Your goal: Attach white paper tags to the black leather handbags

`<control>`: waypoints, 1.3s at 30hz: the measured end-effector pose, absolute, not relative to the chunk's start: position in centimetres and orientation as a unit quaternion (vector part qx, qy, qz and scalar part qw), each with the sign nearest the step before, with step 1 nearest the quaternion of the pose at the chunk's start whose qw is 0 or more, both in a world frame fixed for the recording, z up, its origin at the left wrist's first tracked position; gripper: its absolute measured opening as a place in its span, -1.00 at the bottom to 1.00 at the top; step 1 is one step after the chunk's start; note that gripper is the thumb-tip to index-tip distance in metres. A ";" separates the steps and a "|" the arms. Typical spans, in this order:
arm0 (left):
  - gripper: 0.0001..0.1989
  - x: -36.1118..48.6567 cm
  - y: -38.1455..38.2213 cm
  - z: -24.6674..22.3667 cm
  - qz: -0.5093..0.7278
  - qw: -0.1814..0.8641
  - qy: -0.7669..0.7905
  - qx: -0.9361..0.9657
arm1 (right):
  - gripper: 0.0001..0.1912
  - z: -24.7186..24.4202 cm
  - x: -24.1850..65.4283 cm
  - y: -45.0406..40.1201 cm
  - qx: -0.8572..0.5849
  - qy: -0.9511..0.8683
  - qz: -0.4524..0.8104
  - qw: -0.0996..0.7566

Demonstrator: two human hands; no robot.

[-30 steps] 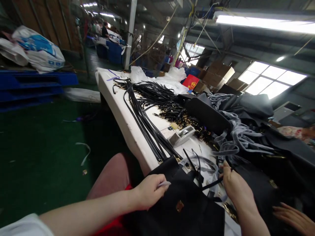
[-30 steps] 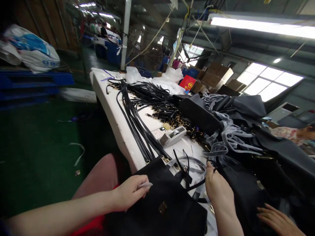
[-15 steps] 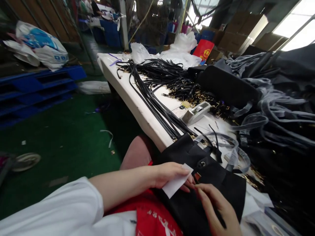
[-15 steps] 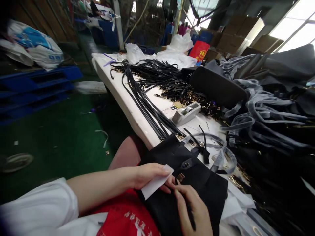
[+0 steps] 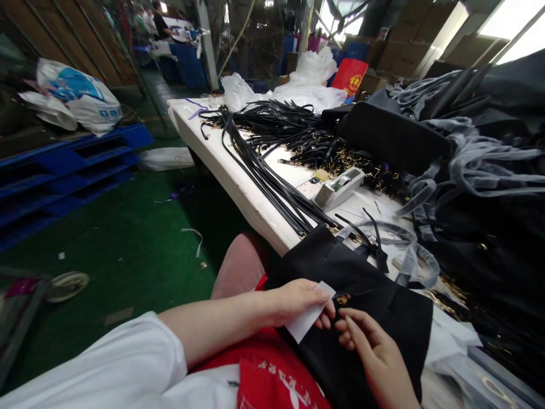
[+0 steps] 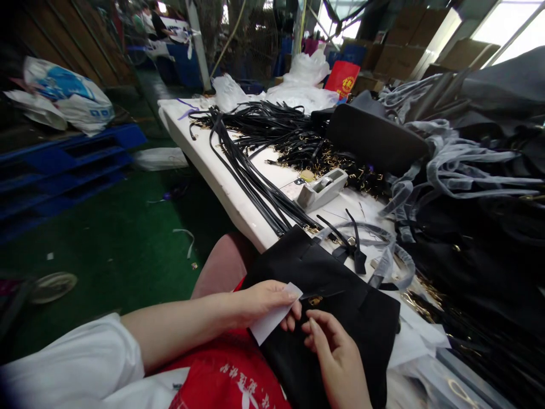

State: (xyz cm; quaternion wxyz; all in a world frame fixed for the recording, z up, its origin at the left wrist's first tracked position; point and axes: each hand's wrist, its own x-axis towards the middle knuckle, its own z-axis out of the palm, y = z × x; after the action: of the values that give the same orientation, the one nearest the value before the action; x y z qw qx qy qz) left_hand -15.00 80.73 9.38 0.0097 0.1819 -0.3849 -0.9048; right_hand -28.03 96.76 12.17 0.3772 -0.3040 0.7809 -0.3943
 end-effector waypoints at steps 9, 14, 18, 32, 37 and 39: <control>-0.37 -15.1 82.1 10.4 -0.850 -0.041 -0.519 0.074 | -0.48 12.1 -27.3 96.7 -0.296 0.770 -0.404 0.395; -0.43 -14.8 82.1 11.2 -0.806 -0.066 -0.586 0.054 | -0.48 12.0 -27.5 96.6 -0.283 0.761 -0.393 0.431; -0.59 -14.5 80.8 11.6 -0.721 -0.014 -0.687 0.087 | -0.49 13.3 -27.9 97.3 -0.326 0.804 -0.336 0.367; -0.62 -21.3 73.9 17.6 -0.414 0.195 -0.885 0.084 | -0.67 17.9 -41.4 92.0 -0.262 0.871 -0.353 0.220; -0.64 -25.3 74.1 16.4 -0.344 0.151 -0.922 0.091 | -0.64 17.9 -40.2 92.2 -0.208 0.639 -0.619 0.406; -0.64 -26.2 74.8 16.5 -0.321 0.146 -0.934 0.052 | -0.61 18.3 -40.0 92.6 -0.254 0.641 -0.617 0.380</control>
State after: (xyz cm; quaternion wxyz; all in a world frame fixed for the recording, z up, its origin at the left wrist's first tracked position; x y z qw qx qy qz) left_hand -26.22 74.78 16.47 0.1463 0.0517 -0.9343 -0.3209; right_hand -39.95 92.61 18.28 0.3796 -0.2541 0.6405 -0.6173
